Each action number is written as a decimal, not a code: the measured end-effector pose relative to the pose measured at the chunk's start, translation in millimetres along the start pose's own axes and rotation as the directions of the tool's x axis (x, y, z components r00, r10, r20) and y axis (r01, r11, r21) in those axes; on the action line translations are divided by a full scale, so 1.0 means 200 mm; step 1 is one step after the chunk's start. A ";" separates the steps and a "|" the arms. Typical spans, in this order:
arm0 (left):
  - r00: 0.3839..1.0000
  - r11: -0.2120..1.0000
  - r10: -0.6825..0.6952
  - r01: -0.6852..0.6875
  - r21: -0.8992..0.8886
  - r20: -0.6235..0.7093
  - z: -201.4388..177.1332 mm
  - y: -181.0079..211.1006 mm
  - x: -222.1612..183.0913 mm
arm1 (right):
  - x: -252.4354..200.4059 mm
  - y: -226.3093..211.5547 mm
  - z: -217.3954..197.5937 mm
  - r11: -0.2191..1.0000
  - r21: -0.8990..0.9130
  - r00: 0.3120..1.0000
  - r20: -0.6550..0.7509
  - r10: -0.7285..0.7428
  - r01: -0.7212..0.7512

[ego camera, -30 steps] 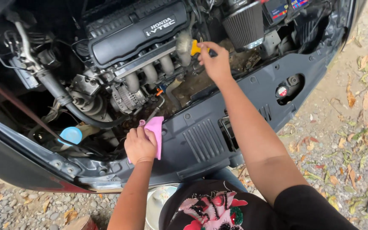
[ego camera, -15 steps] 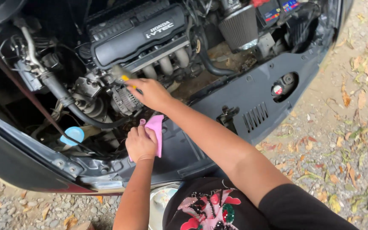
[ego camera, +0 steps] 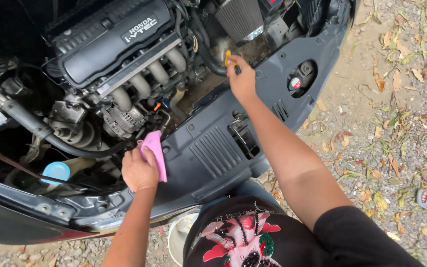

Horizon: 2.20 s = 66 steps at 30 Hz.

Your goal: Cleaning a car engine bay using a small brush and a cloth for detailed scrubbing

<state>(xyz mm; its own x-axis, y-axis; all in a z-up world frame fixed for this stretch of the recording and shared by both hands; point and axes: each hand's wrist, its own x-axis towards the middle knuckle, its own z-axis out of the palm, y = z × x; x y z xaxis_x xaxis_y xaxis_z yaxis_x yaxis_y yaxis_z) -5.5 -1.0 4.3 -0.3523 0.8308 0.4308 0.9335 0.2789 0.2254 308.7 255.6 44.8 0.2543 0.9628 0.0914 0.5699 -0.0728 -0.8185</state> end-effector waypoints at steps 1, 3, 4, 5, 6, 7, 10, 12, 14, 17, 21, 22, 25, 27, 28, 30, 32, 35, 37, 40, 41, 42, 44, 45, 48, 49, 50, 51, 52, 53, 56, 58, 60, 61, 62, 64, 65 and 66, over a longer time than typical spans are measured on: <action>1.000 0.998 -0.021 0.020 -0.067 -0.013 0.03 -0.01 0.00 | -0.05 0.00 -0.04 0.992 0.010 0.990 0.062 -0.124 0.124; 0.999 0.990 -0.043 0.040 -0.133 -0.025 0.04 0.05 0.07 | -0.12 0.02 -0.08 0.969 0.029 0.961 0.122 -0.247 0.245; 0.998 0.972 -0.026 0.013 -0.233 -0.054 0.03 0.11 0.13 | -0.14 0.04 -0.08 0.937 0.038 0.925 0.151 -0.350 0.348; 0.996 0.945 -0.012 -0.015 -0.326 -0.083 0.02 0.18 0.17 | -0.18 0.07 -0.08 0.895 0.053 0.877 0.181 -0.446 0.444; 0.997 0.946 -0.014 -0.013 -0.323 -0.080 0.05 0.29 0.22 | -0.17 0.08 -0.09 0.895 0.056 0.877 0.185 -0.444 0.442; 0.994 0.931 0.049 -0.080 -0.357 -0.096 0.07 0.40 0.28 | -0.17 0.08 -0.10 0.898 0.067 0.877 0.193 -0.440 0.435; 0.986 0.913 0.155 -0.169 -0.372 -0.068 0.22 0.70 0.32 | -0.11 0.09 -0.09 0.910 0.093 0.887 0.205 -0.414 0.403; 0.981 0.917 0.191 -0.185 -0.352 -0.017 0.29 0.82 0.28 | -0.09 0.06 -0.09 0.920 0.110 0.894 0.218 -0.391 0.375; 0.963 0.983 0.150 -0.121 -0.136 0.224 0.34 0.90 0.26 | -0.06 -0.03 -0.14 0.997 -0.076 0.939 0.341 0.037 -0.012; 0.952 0.975 0.222 -0.210 -0.075 0.210 0.46 0.87 0.23 | 0.06 0.02 -0.05 0.945 0.129 0.927 0.274 0.257 -0.300; 0.904 0.957 0.288 -0.283 -0.061 0.316 0.50 0.84 0.25 | 0.19 -0.09 -0.04 0.846 0.304 0.891 0.276 0.361 -0.437; 0.896 0.953 0.299 -0.294 -0.065 0.328 0.51 0.84 0.26 | 0.23 -0.11 -0.01 0.801 0.389 0.889 0.262 0.376 -0.454; 0.908 0.945 0.327 -0.315 -0.088 0.261 0.46 0.84 0.27 | 0.37 0.04 0.25 0.710 0.512 0.872 0.213 0.440 -0.483; 0.926 0.940 0.338 -0.323 -0.106 0.170 0.44 0.85 0.29 | 0.46 0.12 0.41 0.674 0.556 0.861 0.176 0.477 -0.487; 0.929 0.938 0.341 -0.326 -0.114 0.142 0.44 0.85 0.29 | 0.48 0.12 0.46 0.639 0.564 0.837 0.203 0.507 -0.524; 0.927 0.932 0.354 -0.339 -0.126 0.123 0.45 0.85 0.30 | 0.54 0.17 0.55 0.595 0.572 0.806 0.226 0.547 -0.564; 0.931 0.933 0.352 -0.341 -0.117 0.095 0.45 0.84 0.29 | 0.60 0.23 0.67 0.384 0.723 0.764 0.305 0.568 -0.574; 0.926 0.930 0.362 -0.350 -0.115 0.107 0.42 0.86 0.32 | 0.69 0.25 0.83 0.225 0.819 0.758 0.334 0.560 -0.527; 0.926 0.929 0.362 -0.350 -0.118 0.109 0.43 0.86 0.32 | 0.74 0.30 0.92 0.243 0.798 0.777 0.384 0.499 -0.551; 0.923 0.928 0.367 -0.354 -0.117 0.118 0.39 0.88 0.35 | 0.79 0.37 0.98 0.344 0.741 0.795 0.413 0.444 -0.577; 0.921 0.927 0.370 -0.357 -0.114 0.126 0.37 0.89 0.36 | 0.80 0.41 0.99 0.423 0.697 0.802 0.394 0.449 -0.579; 0.920 0.927 0.371 -0.358 -0.113 0.127 0.41 0.88 0.37 | 0.83 0.43 1.02 0.421 0.698 0.802 0.394 0.450 -0.579; 0.921 0.927 0.369 -0.354 -0.127 0.124 0.42 0.86 0.33 | 0.79 0.48 1.06 0.639 0.606 0.859 0.160 0.486 -0.474; 0.922 0.928 0.367 -0.352 -0.126 0.126 0.42 0.85 0.32 | 0.75 0.46 1.03 0.639 0.604 0.858 0.163 0.486 -0.476; 0.922 0.927 0.366 -0.350 -0.136 0.124 0.43 0.86 0.34 | 0.71 0.35 1.00 0.842 0.331 0.870 -0.106 0.482 -0.426; 0.921 0.927 0.368 -0.353 -0.127 0.126 0.42 0.86 0.33 | 0.69 0.31 1.02 0.783 0.527 0.910 -0.042 0.413 -0.330; 0.920 0.927 0.369 -0.355 -0.119 0.129 0.43 0.85 0.33 | 0.68 0.28 1.05 0.674 0.700 0.945 0.002 0.328 -0.236; 0.920 0.928 0.368 -0.354 -0.118 0.135 0.43 0.85 0.32 | 0.68 0.31 1.06 0.674 0.698 0.943 0.006 0.332 -0.242; 0.919 0.928 0.367 -0.352 -0.118 0.145 0.43 0.85 0.31 | 0.68 0.35 1.08 0.656 0.708 0.933 0.013 0.359 -0.262; 0.918 0.928 0.368 -0.353 -0.118 0.150 0.44 0.84 0.31 | 0.71 0.37 1.10 0.636 0.720 0.924 0.018 0.382 -0.277; 0.922 0.934 0.352 -0.336 -0.118 0.164 0.47 0.82 0.27 | 0.77 0.50 1.16 0.724 0.606 0.847 -0.148 0.511 -0.331; 0.922 0.938 0.344 -0.327 -0.119 0.177 0.45 0.84 0.29 | 0.81 0.53 1.18 0.685 0.632 0.768 -0.213 0.604 -0.363; 0.925 0.942 0.333 -0.317 -0.113 0.183 0.43 0.85 0.30 | 0.83 0.54 1.19 0.642 0.664 0.680 -0.268 0.683 -0.383; 0.926 0.943 0.331 -0.316 -0.109 0.179 0.42 0.86 0.31 | 0.85 0.53 1.19 0.637 0.674 0.728 -0.214 0.651 -0.373; 0.928 0.943 0.329 -0.315 -0.105 0.176 0.41 0.87 0.32 | 0.86 0.52 1.19 0.632 0.685 0.772 -0.159 0.615 -0.362; 0.926 0.943 0.329 -0.315 -0.105 0.183 0.38 0.88 0.34 | 0.88 0.46 1.18 0.651 0.673 0.813 -0.127 0.569 -0.351; 0.924 0.940 0.338 -0.322 -0.114 0.180 0.38 0.89 0.36 | 0.92 0.43 1.17 0.671 0.666 0.849 -0.105 0.517 -0.326; 0.923 0.940 0.339 -0.324 -0.110 0.180 0.35 0.90 0.38 | 0.93 0.41 1.18 0.668 0.669 0.849 -0.103 0.519 -0.327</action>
<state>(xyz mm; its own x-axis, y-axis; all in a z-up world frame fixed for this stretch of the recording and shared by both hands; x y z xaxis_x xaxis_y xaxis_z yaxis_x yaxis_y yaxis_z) 139.7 145.7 16.4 0.0033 0.9485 0.3169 0.9839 -0.0598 0.1686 218.7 489.9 -138.6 0.5915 0.7528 -0.2887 -0.2254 -0.1894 -0.9557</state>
